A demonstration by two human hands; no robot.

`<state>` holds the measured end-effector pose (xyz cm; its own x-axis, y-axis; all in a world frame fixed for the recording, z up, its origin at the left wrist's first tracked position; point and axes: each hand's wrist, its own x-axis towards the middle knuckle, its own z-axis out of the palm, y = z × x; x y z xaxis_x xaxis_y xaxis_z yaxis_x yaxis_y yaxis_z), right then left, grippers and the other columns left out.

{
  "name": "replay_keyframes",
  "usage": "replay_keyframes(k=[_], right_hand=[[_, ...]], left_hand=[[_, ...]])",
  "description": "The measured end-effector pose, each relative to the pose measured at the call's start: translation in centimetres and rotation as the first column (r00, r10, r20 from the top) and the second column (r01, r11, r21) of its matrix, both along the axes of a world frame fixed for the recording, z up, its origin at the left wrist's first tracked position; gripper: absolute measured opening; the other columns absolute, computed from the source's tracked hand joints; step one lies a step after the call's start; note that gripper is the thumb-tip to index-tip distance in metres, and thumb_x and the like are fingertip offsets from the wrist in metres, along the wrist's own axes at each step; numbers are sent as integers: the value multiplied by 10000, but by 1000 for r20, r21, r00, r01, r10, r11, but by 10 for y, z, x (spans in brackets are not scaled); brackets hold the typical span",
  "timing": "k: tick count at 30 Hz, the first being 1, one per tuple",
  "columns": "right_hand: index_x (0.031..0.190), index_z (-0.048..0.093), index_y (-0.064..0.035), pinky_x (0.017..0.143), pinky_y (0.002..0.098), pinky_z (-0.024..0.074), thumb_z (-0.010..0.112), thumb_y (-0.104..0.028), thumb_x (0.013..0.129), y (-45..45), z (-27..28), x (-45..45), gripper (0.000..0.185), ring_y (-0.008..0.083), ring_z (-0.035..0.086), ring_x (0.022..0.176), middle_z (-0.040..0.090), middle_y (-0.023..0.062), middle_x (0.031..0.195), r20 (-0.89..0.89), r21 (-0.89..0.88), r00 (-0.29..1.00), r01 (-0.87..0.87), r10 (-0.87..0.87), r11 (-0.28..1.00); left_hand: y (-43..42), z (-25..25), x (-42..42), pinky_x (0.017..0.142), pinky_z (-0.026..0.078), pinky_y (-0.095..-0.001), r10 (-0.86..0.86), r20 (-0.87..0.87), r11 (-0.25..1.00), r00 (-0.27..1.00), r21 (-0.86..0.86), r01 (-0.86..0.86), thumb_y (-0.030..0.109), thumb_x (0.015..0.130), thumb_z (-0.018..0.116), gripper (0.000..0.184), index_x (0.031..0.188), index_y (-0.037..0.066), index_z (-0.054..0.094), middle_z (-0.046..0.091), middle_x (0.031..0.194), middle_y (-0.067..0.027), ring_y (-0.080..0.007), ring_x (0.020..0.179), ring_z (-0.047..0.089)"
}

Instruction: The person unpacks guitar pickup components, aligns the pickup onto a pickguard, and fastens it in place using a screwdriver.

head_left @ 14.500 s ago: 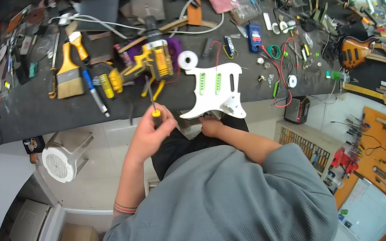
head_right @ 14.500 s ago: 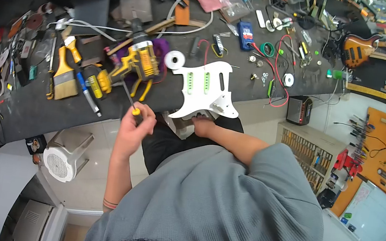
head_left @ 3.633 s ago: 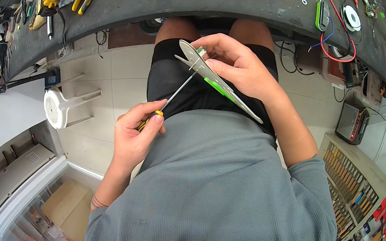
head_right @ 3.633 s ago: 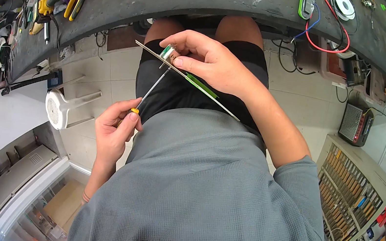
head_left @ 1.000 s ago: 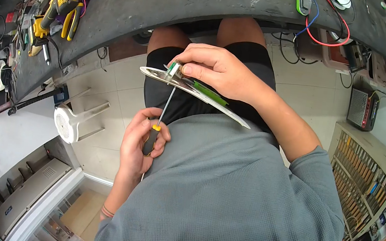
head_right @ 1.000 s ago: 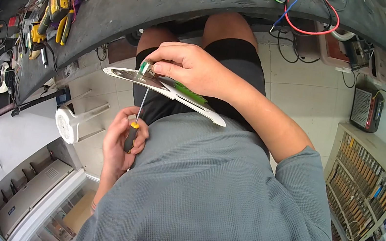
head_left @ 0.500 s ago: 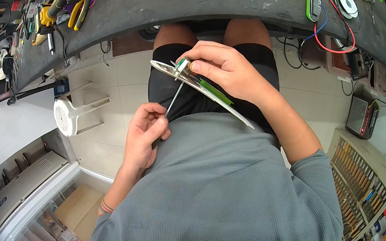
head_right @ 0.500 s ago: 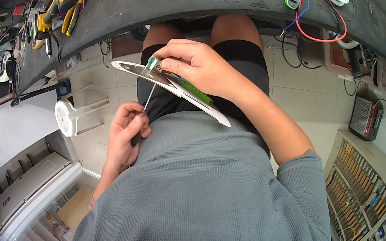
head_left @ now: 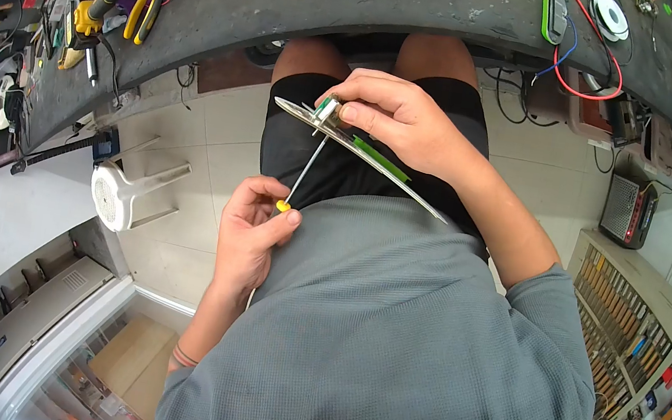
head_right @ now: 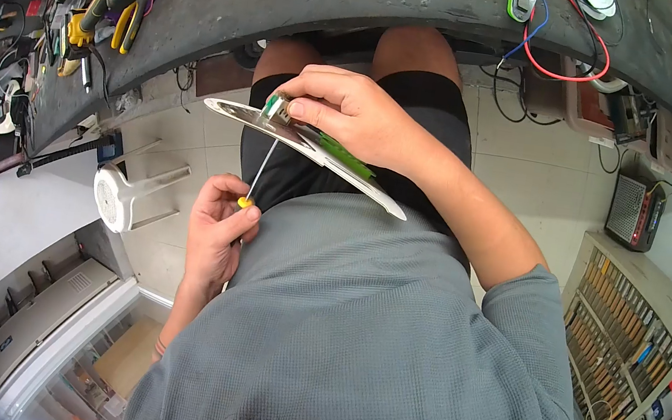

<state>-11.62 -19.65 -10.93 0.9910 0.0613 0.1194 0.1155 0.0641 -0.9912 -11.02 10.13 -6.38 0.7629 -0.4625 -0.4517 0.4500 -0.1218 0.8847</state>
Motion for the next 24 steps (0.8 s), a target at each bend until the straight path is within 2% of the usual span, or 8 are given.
replay_keyframes(k=[4,6,8,11,14,17,20,24], right_hand=[[1277,757,8,934,301,533,638,-120,1114,-2,0,2,239,145,671,1037,688,47,1092,11,-11,1000,-9,9,1000],[1278,757,9,935,299,535,639,-119,1115,-4,1,2,238,143,673,1037,688,47,1096,19,-22,1000,-11,11,1000],[1278,758,10,938,297,537,640,-115,1115,-4,2,2,236,142,677,1036,687,47,1101,14,-14,1000,-4,4,1000],[1280,758,12,939,296,539,639,-105,1114,-7,-1,2,235,142,678,1037,682,46,1105,-15,21,1000,1,0,1000],[1282,758,14,936,296,539,639,-105,1114,-7,2,2,237,143,677,1038,680,46,1106,-19,20,1000,-13,14,1000],[1284,758,13,936,297,539,637,-108,1115,-5,0,3,240,143,677,1041,680,43,1104,-23,35,1000,-14,15,999],[1282,759,14,935,296,538,636,-112,1116,-5,1,3,241,141,674,1042,679,40,1099,8,-35,1000,-12,12,999],[1276,762,10,937,300,538,637,-110,1112,-7,2,3,239,146,675,1042,682,45,1094,-7,-25,1000,4,-4,1000]], left_hand=[[-6,24,15,555,419,-264,-4,-463,984,886,-158,-77,19,1016,723,276,1265,12,603,650,996,-72,-102,603,493],[-4,24,16,542,411,-266,7,-489,981,872,-165,-101,30,1022,713,274,1272,17,602,653,978,-78,-103,599,485],[-6,19,8,529,404,-269,63,-383,986,922,-121,-118,68,1046,688,253,1279,19,602,661,935,-91,-107,596,484],[-5,-1,-5,512,395,-264,111,-43,994,993,-14,-112,166,1100,610,262,1314,15,589,663,832,-123,-116,584,491],[-11,14,0,534,406,-255,81,-253,993,964,-67,-101,160,1109,623,269,1326,4,587,695,842,-155,-113,624,539],[-7,28,13,524,380,-232,-41,-508,978,860,-197,-69,106,1071,690,315,1346,24,559,664,947,-94,-101,672,522],[-3,25,9,535,394,-232,46,-476,978,878,-158,-137,66,1052,703,321,1337,22,561,656,1015,-84,-95,727,530],[-6,13,-3,551,420,-235,125,-140,991,982,-36,-131,88,1072,640,288,1339,17,560,656,1008,-94,-112,754,546]])
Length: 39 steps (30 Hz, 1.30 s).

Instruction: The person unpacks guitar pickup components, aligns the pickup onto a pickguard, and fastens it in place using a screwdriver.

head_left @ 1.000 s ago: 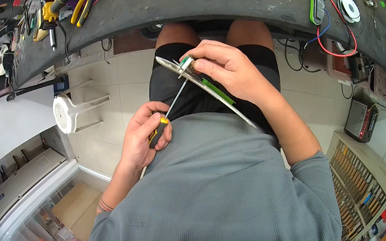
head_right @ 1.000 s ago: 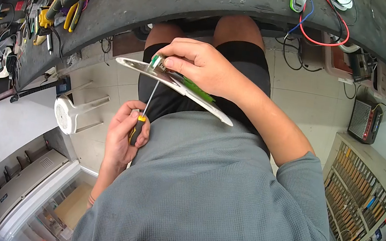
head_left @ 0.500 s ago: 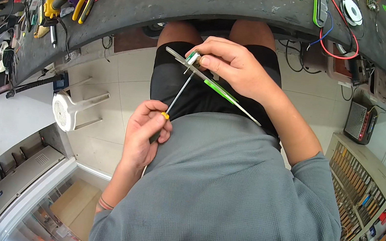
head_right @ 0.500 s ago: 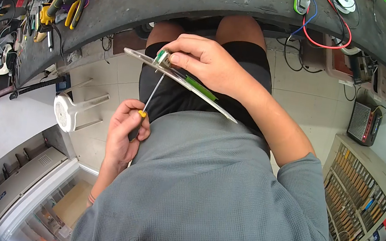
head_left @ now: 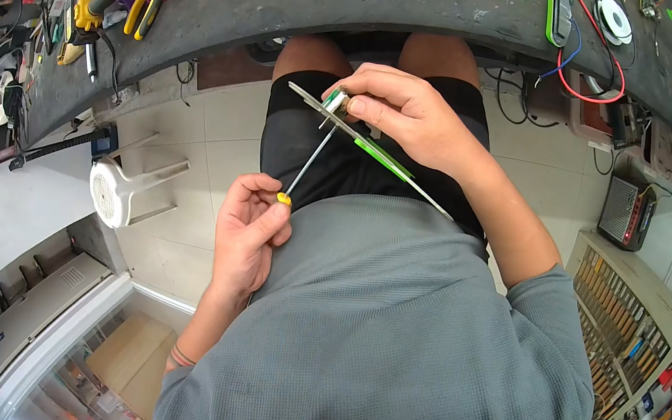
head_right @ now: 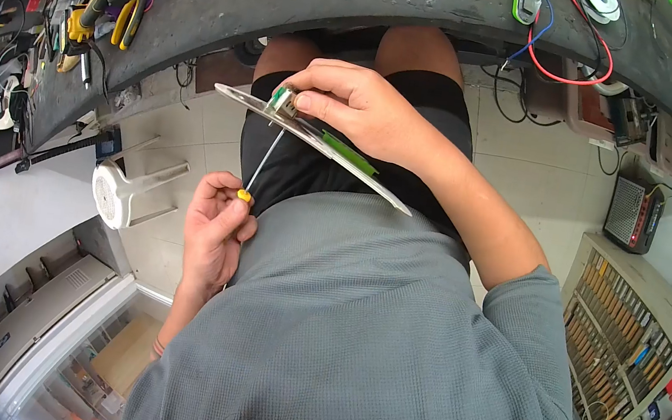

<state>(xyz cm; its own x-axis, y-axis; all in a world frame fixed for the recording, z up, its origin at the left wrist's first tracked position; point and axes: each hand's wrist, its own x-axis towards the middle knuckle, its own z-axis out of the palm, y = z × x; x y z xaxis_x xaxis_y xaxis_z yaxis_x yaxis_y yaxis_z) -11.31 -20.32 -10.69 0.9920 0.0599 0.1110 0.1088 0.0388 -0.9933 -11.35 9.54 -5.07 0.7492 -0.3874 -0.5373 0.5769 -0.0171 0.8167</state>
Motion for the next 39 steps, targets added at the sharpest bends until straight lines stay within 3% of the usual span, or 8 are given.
replay_keyframes(k=[8,15,18,24,30,34,36,39], right_hand=[[1278,764,3,932,298,537,638,-110,1110,4,-1,1,239,155,675,1033,682,47,1091,24,-27,1000,-17,18,999],[1284,764,-3,910,285,537,633,-119,1121,3,3,-2,239,131,669,1007,663,38,1078,-33,34,999,-3,4,999],[1282,762,1,920,288,544,628,-111,1124,3,1,-1,236,127,670,1020,661,41,1081,-8,10,1000,-5,5,1000],[1280,754,19,925,296,554,616,-112,1132,7,-3,-1,241,139,683,1027,669,47,1096,27,-19,1000,-11,12,1000],[1272,746,26,925,305,552,615,-123,1135,9,-1,-2,241,145,680,1008,674,47,1109,-31,87,1000,4,-1,996],[1280,736,24,925,304,542,616,-132,1136,8,1,-3,244,139,663,1012,676,46,1117,-52,105,999,14,-8,994],[1291,730,23,926,303,537,617,-134,1136,9,0,-5,248,134,655,1017,676,45,1120,-61,138,998,36,-28,990],[1296,726,22,936,301,532,612,-128,1135,8,-3,-4,247,128,650,1035,676,42,1130,-55,104,998,49,-44,993]], left_hand=[[-5,21,14,539,430,-243,-101,-305,990,947,-126,65,71,1055,605,323,1369,16,554,687,862,-147,-127,632,548],[-1,-1,3,534,434,-238,17,13,1000,1000,23,-18,215,1127,623,294,1346,27,565,681,809,-161,-125,599,553],[-15,12,0,518,427,-240,22,-152,1000,988,12,-20,189,1126,620,289,1351,9,592,663,808,-157,-109,573,517],[10,10,20,480,402,-232,-232,-499,897,835,-442,-15,157,1122,614,328,1393,-28,619,693,824,-160,-90,544,489],[1,1,0,556,428,-221,-203,124,959,971,223,172,90,1079,710,238,1288,-23,709,738,906,-121,-67,626,546],[2,-15,-3,703,465,-185,-470,697,861,542,496,109,6,985,818,328,1299,-4,725,732,984,-51,-83,773,623],[3,-6,1,664,459,-201,-277,300,948,913,238,210,45,1023,771,368,1377,11,677,695,977,-65,-96,738,598],[3,8,13,573,426,-220,-164,-352,952,922,-301,54,123,1089,670,406,1478,34,593,620,924,-83,-99,662,528]])
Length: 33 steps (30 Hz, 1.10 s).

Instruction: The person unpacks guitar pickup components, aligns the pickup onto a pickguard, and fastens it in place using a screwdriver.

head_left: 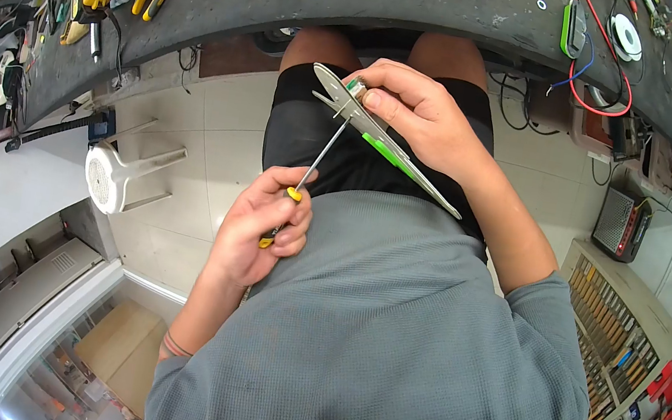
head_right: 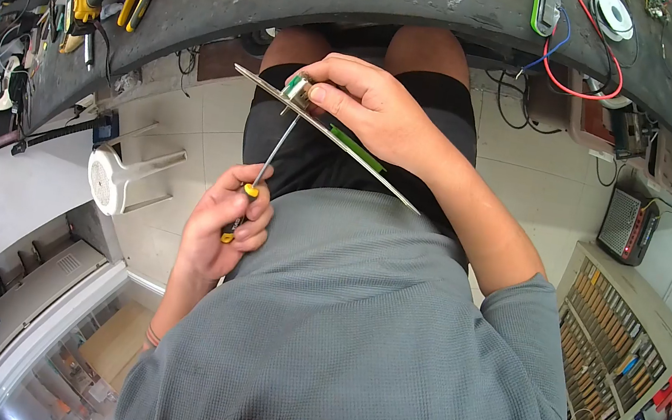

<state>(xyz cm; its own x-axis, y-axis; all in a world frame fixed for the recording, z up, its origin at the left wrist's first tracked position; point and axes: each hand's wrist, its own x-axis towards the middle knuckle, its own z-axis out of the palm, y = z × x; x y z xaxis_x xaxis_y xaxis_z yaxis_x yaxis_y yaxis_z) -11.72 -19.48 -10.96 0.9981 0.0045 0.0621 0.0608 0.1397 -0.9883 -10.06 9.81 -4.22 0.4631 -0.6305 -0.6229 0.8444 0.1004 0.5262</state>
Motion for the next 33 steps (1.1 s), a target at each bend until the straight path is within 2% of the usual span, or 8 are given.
replay_keyframes(k=[5,15,19,23,25,27,29,33], right_hand=[[1279,722,26,955,304,528,599,-137,1141,7,1,-2,246,136,652,1055,680,43,1142,-24,79,999,-30,32,996],[1269,716,38,957,314,554,594,-137,1145,15,1,-7,247,142,662,1055,664,57,1125,-21,-9,997,68,-68,998],[1266,717,35,953,312,554,597,-137,1144,17,3,-8,242,140,661,1052,668,52,1120,-36,-29,996,78,-79,997],[1264,720,34,953,310,554,601,-136,1144,17,2,-8,239,135,661,1046,674,48,1117,-36,-7,997,74,-74,997],[1265,721,31,955,309,554,605,-138,1145,15,2,-6,238,133,662,1045,677,46,1120,-43,18,997,68,-67,998],[1268,723,28,959,307,554,608,-140,1145,13,3,-5,238,129,661,1049,680,45,1129,-57,49,997,48,-45,998],[1272,723,24,968,305,549,608,-150,1147,11,5,-4,243,127,658,1064,680,44,1142,-63,89,998,36,-30,995],[1276,721,21,985,302,536,599,-178,1156,7,0,-4,262,125,651,1090,677,44,1162,0,15,999,41,-41,999]], left_hand=[[2,1,11,428,315,-202,-54,-259,970,964,-243,-11,182,1162,534,392,1536,67,533,531,848,-93,-67,504,368],[-10,-7,-5,452,335,-220,-106,332,987,937,150,58,80,1133,609,355,1486,75,643,570,783,-53,-58,515,387],[-14,-17,-11,542,447,-270,-386,820,894,422,445,-47,-20,1061,683,360,1419,15,703,631,806,-45,-99,607,534],[-17,-9,-11,602,517,-328,-665,742,740,-79,642,-203,-48,1013,731,368,1379,-19,726,677,841,-76,-136,640,586],[-17,-14,-8,579,495,-311,-552,833,822,19,549,-151,-51,1020,712,398,1416,-9,707,661,839,-60,-123,637,568],[-14,-10,-5,559,463,-289,-405,816,886,413,461,-41,-50,1022,699,437,1456,3,683,643,847,-50,-113,634,544],[-11,6,2,542,420,-262,-178,380,951,908,302,60,-45,1021,690,484,1500,17,654,622,865,-43,-107,631,515],[-14,12,11,502,360,-225,64,-214,996,975,-54,-77,134,1122,538,497,1613,71,501,492,830,-47,-82,591,407]])
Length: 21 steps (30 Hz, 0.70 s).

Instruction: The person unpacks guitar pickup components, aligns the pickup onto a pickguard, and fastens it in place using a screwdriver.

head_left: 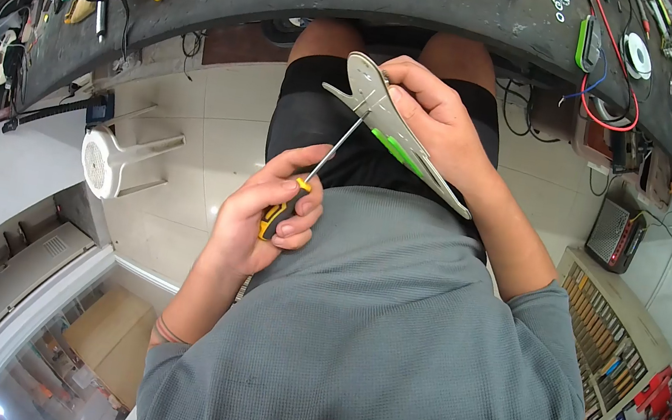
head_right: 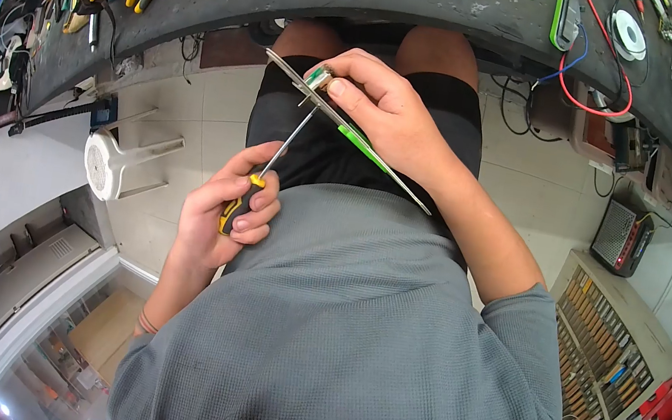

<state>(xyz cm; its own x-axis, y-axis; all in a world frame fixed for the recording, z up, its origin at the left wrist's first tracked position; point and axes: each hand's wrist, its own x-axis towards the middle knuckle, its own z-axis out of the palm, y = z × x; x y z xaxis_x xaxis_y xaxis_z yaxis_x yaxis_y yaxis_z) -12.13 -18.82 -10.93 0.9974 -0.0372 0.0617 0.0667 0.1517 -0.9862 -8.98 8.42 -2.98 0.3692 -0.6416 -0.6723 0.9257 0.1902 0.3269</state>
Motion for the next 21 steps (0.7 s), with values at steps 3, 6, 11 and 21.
replay_keyframes(k=[3,6,11,21], right_hand=[[1271,719,23,984,298,521,592,-201,1161,3,2,-1,280,130,643,1082,657,41,1136,-25,0,1000,-9,9,1000],[1269,718,25,971,296,515,592,-201,1161,4,3,0,280,128,631,1065,641,36,1120,-32,-28,999,-16,15,999],[1262,717,17,957,292,501,589,-205,1163,6,2,-1,275,127,611,1049,627,32,1106,-49,-17,999,-1,0,1000],[1281,698,4,951,279,494,573,-213,1177,6,-1,-5,272,122,606,1041,621,14,1102,-96,67,995,11,-4,998]], left_hand=[[3,-5,2,439,298,-209,-85,-21,994,996,-72,83,195,1167,497,452,1611,110,488,437,769,-24,-67,512,335],[1,-4,-4,416,270,-199,-123,123,992,985,-22,127,196,1183,499,424,1599,113,512,436,745,-18,-54,486,318],[0,-10,-10,454,318,-205,-172,326,983,930,112,143,134,1173,543,407,1576,75,553,507,773,-13,-41,526,365],[-8,-12,-16,525,392,-200,-519,748,839,413,537,80,67,1141,592,404,1544,35,594,640,854,-22,-35,646,557]])
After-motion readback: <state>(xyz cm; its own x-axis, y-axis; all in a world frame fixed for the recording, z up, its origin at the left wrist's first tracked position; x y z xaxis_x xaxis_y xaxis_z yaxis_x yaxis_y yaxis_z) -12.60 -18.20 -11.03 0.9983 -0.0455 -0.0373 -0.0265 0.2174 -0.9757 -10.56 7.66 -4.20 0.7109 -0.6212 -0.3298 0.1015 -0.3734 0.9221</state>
